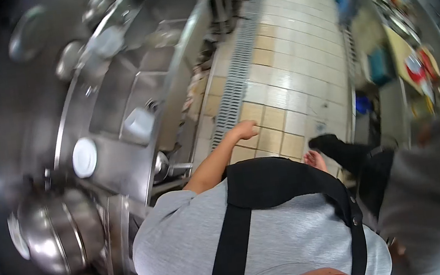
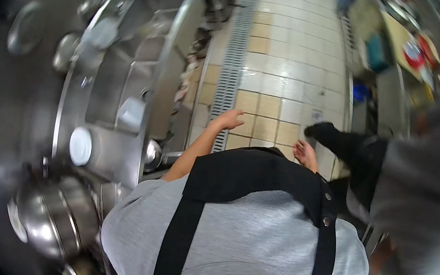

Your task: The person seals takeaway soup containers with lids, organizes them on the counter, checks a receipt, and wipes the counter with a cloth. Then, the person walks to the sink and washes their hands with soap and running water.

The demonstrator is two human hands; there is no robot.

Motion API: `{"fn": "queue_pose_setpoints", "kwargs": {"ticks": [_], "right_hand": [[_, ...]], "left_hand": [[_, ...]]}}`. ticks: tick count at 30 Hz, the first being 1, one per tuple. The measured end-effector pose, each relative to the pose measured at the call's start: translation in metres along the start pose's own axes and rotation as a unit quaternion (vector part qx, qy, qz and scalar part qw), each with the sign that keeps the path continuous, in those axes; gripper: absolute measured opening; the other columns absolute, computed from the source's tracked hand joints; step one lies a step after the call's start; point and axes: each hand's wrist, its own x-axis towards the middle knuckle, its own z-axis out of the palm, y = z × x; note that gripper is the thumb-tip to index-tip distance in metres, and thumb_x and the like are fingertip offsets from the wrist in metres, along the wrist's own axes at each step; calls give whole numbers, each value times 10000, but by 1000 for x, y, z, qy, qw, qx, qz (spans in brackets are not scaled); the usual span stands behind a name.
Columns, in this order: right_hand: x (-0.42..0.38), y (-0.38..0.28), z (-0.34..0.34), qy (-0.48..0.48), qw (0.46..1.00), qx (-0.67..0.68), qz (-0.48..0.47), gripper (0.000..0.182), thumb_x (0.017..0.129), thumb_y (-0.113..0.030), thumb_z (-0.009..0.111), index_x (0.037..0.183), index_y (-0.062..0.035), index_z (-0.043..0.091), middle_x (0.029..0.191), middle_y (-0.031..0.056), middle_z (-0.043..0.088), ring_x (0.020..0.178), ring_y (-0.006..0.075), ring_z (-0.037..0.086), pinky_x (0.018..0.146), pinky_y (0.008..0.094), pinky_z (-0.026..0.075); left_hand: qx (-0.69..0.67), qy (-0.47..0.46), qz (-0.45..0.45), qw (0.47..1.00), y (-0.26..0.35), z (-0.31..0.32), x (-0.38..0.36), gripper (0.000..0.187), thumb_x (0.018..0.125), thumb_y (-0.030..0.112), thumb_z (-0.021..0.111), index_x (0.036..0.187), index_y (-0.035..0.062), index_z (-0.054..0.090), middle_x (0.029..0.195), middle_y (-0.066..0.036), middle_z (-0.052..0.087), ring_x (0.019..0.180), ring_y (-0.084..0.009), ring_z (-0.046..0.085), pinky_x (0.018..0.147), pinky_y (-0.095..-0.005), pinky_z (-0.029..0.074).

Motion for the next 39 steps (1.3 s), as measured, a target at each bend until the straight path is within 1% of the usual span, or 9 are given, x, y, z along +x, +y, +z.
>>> {"fn": "queue_pose_setpoints", "kwargs": {"ticks": [10,16,23,26,27,31,34,35,39], "right_hand": [[205,-119,55,115,977,-173,37,409,898,-230,531,1236,-19,441,1019,121,567,784,228,595,597,305,528],[372,-202,169,10,976,-210,49,425,890,-231,534,1242,-14,435,1047,124,559,822,243,604,614,323,533],[267,-206,508,-185,953,-240,-13,377,879,-174,588,1193,5,481,1073,111,548,918,193,555,605,242,489],[249,-174,586,-269,922,-278,-32,409,902,-250,563,1235,-25,486,1139,97,538,986,193,534,708,258,469],[231,-159,607,-292,911,-290,-28,405,903,-258,560,1230,-29,489,1142,90,537,998,192,528,718,253,459],[174,-82,669,-337,884,-323,-14,387,893,-314,568,1183,-62,522,1144,53,539,1044,186,497,780,270,415],[143,-28,698,-334,876,-345,34,378,904,-306,555,1192,-68,497,1134,57,543,1034,191,517,765,282,415],[125,-14,711,-326,869,-373,24,347,892,-309,573,1141,-72,525,1075,43,562,984,178,536,749,286,417],[82,25,761,-316,839,-443,20,271,895,-285,573,1071,-79,561,952,14,596,874,136,574,705,281,420]], "left_hand": [[-256,445,-118,850,-86,-123,0,437,812,223,645,1185,28,528,1134,-167,579,1045,-288,567,895,-364,449],[-420,718,-253,494,-196,-239,-22,315,876,216,583,1153,75,534,986,-25,615,856,-161,569,775,-275,450],[-556,778,-234,174,-315,-329,-137,307,857,210,609,1125,92,518,888,-9,560,719,-106,501,557,-281,395],[-429,850,-217,213,-435,-324,-180,344,845,196,624,1137,59,506,949,-48,558,735,-136,510,582,-288,414],[-447,845,-214,201,-419,-346,-186,451,833,132,612,1234,7,446,1091,-71,542,964,-167,500,882,-327,387],[-404,844,-278,217,-467,-386,-213,488,855,130,587,1283,-17,406,1210,-131,532,1093,-206,499,966,-332,356],[-318,841,-304,314,-596,-367,-232,471,877,135,554,1292,-24,401,1181,-157,550,1082,-215,529,942,-333,396],[-177,806,-411,389,-669,-348,-233,463,898,153,530,1300,-31,392,1150,-185,571,1068,-266,556,934,-364,415],[-267,796,-380,388,-636,-372,-216,400,941,280,464,1217,-6,415,818,-111,592,479,-187,555,415,-300,421]]}}
